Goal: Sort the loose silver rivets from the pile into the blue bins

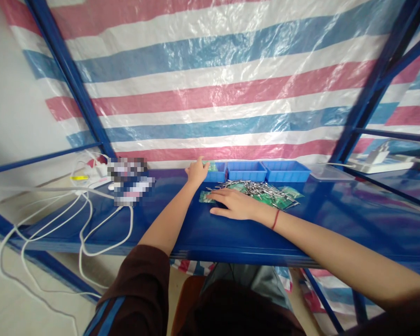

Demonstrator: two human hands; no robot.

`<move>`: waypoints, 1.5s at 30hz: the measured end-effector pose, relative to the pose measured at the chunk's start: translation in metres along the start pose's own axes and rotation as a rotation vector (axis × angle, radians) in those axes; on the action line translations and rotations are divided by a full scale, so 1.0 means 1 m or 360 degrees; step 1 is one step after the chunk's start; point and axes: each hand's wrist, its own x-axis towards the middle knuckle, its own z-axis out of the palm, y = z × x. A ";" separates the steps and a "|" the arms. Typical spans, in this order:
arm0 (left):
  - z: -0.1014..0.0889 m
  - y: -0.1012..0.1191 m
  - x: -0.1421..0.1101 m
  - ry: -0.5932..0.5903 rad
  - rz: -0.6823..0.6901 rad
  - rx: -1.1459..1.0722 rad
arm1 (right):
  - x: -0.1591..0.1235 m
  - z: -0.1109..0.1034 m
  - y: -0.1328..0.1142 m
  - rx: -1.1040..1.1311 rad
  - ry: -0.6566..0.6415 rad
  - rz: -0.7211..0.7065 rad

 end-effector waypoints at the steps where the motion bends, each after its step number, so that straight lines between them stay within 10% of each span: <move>1: 0.000 0.000 -0.001 -0.0002 -0.0001 0.0007 | 0.001 -0.001 -0.001 0.0008 -0.0010 0.0026; 13: 0.000 0.003 -0.010 -0.0399 0.0112 0.0098 | 0.003 -0.010 -0.022 -0.0442 -0.0132 0.0297; 20: -0.004 0.016 -0.017 0.0060 0.0316 -0.0325 | -0.004 -0.016 -0.014 -0.0383 0.0234 0.0508; 25: -0.011 0.038 -0.026 -0.0506 0.0316 -0.1241 | -0.012 -0.033 0.021 0.0136 0.0915 0.0992; 29: -0.006 0.054 -0.046 -0.0775 0.0536 -0.1377 | -0.021 -0.040 0.041 0.0447 0.1029 0.1198; 39: -0.003 0.062 -0.053 -0.0637 0.0422 -0.1666 | -0.018 -0.039 0.041 0.1052 0.1112 0.1005; 45: -0.013 0.067 -0.057 -0.0770 0.0086 -0.1920 | -0.020 -0.040 0.040 0.0780 0.1247 0.0880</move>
